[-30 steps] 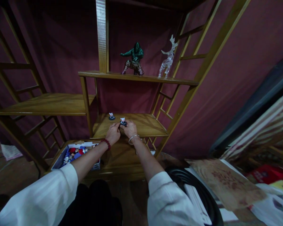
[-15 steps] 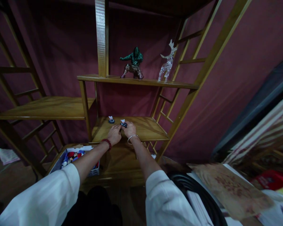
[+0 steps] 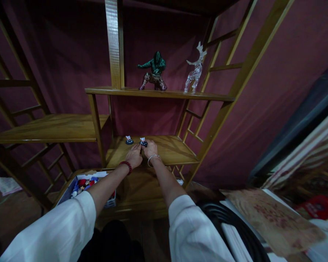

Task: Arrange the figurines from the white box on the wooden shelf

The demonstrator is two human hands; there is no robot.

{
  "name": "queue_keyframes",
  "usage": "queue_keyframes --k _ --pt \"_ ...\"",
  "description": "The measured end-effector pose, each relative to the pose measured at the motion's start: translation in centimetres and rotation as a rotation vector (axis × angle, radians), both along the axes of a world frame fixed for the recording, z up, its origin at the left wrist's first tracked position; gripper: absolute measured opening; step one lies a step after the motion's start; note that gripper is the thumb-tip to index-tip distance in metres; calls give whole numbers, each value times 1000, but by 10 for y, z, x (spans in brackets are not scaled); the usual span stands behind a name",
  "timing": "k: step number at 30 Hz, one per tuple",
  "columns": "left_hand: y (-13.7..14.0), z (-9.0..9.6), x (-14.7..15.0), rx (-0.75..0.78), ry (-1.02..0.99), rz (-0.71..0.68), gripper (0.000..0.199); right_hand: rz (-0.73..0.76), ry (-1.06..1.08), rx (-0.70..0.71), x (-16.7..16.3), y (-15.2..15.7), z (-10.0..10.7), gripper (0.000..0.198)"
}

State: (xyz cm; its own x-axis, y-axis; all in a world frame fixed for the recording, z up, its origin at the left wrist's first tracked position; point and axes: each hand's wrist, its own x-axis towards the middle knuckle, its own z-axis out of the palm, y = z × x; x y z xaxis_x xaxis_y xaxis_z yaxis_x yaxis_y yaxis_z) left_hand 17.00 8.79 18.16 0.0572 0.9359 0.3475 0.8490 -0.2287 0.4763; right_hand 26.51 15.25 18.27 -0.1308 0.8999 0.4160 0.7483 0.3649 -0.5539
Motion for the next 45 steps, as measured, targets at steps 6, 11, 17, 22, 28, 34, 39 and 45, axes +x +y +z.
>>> queue_keyframes --k 6,11,17,22,28,34,39,45 --pt "2 7 2 -136 33 45 61 -41 -59 10 -4 8 0 30" --pt "3 11 5 -176 67 61 60 -56 -113 0 -5 13 2 30" --pt "6 11 6 -164 106 78 57 -74 -142 -13 -7 17 2 27" --pt "10 12 5 -162 128 72 56 -74 -163 -12 -8 22 -1 27" --pt "12 12 4 -180 141 74 56 -73 -194 -7 -9 26 -1 27" --pt "13 12 5 -190 147 75 58 -61 -209 -27 -9 25 1 25" --pt "16 8 4 -165 139 88 56 -56 -240 -38 -9 25 3 24" --pt "17 7 5 -166 138 97 56 -56 -256 -41 -10 23 6 25"
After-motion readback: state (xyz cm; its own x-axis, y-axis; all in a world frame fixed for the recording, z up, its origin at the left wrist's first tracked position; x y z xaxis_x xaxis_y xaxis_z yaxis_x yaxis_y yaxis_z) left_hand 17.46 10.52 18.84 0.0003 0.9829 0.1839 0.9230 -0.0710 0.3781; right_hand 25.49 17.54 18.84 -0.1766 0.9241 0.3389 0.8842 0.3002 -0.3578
